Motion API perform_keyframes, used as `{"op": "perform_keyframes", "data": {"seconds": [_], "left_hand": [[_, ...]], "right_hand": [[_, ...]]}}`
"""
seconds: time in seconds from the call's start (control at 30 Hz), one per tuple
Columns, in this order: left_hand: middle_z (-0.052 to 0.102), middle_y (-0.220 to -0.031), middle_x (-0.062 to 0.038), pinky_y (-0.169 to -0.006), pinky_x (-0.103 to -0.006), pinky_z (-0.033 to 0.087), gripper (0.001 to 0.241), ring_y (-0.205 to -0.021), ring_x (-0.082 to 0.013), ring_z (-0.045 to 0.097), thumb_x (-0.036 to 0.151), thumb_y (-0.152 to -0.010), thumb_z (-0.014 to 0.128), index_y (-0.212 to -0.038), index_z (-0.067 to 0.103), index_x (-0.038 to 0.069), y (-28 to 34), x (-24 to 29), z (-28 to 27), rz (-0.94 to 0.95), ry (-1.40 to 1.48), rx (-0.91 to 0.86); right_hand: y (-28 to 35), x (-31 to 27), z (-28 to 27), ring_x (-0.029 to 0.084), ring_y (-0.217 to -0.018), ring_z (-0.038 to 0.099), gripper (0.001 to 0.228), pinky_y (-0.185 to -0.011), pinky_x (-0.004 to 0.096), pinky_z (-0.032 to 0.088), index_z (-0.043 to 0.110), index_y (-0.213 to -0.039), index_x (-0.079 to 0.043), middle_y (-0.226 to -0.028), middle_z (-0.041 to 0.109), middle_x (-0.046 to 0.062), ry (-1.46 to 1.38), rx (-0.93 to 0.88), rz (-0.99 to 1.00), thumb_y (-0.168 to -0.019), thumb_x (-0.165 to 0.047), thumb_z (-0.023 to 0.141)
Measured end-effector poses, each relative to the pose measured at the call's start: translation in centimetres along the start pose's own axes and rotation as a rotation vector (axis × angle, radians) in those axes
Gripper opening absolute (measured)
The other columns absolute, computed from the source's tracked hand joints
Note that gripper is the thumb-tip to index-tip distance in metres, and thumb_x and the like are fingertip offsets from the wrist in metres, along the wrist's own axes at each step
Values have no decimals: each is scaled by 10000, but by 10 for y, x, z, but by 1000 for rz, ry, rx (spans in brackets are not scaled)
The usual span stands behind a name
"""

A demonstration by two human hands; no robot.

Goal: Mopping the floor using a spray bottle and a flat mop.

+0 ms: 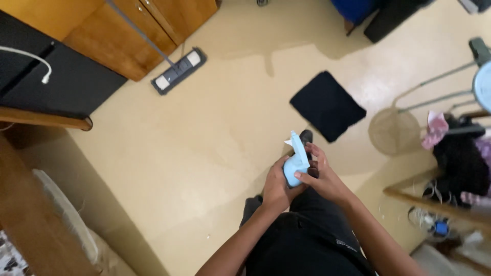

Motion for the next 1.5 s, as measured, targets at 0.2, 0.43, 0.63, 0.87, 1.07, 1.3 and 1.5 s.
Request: {"op": "perform_keyframes", "data": {"seconds": [0.2, 0.43, 0.63, 0.87, 1.07, 1.3, 1.5], "left_hand": [[652, -1226, -249, -990, -434, 527, 845, -1147, -383, 658, 250, -679, 920, -1358, 527, -66, -140, 23, 6, 38, 35, 283], [623, -1203, -247, -964, -454, 514, 864, -1124, -396, 629, 250, -629, 941, -1322, 524, -55, -278, 88, -34, -1, 44, 583], [648, -1176, -227, -934, -486, 497, 796, -1100, -425, 611, 238, -621, 948, -1270, 560, -10, -374, 117, -63, 62, -28, 661], [649, -1228, -198, -966, -489, 488, 784, -1126, -415, 599, 220, -622, 930, -1278, 556, 9, -508, 104, -84, 94, -23, 666], [625, -1273, -187, -997, -493, 468, 829, -1157, -414, 577, 211, -627, 927, -1326, 525, 20, -621, 124, -116, 168, -75, 662], [605, -1341, -191, -1062, -498, 455, 831, -1227, -413, 568, 214, -692, 902, -1394, 500, 26, -719, 143, -173, 190, -89, 733], [529, -1450, -238, -1127, -495, 422, 922, -1328, -433, 518, 230, -732, 893, -1482, 414, -11, -789, 119, -267, 168, -159, 911]], "right_hand": [[-112, -86, -86, 284, -1346, 525, 861, -1114, 422, 419, 303, -1558, -32, -1546, 440, 138, 223, -10, -149, -860, -231, 766], [-242, -226, -140, 250, -1330, 553, 774, -1100, 397, 460, 367, -1516, -13, -1491, 493, 147, 434, -206, -334, -897, -280, 746], [-334, -306, -133, 281, -1242, 618, 593, -994, 388, 503, 519, -1389, -22, -1364, 605, 163, 541, -232, -413, -914, -308, 728], [-473, -343, -164, 276, -966, 683, 417, -732, 381, 585, 642, -1242, -46, -1133, 693, 138, 594, -85, -436, -937, -324, 697], [-583, -391, -192, 258, -696, 685, 386, -618, 377, 554, 656, -1140, -11, -939, 693, 155, 723, -28, -471, -947, -338, 724], [-690, -463, -185, 271, -675, 694, 366, -603, 392, 546, 645, -1142, 21, -904, 686, 172, 731, -31, -608, -962, -290, 714], [-825, -522, -143, 271, -768, 706, 362, -630, 368, 559, 652, -1161, 30, -987, 684, 187, 620, -91, -790, -998, -287, 713]]}}
Point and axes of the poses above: each hand's wrist, its own y-axis away from the middle knuckle, its own z-axis out of the palm, x = y × z, the point moved 10 cm from there along -y, towards the middle knuckle
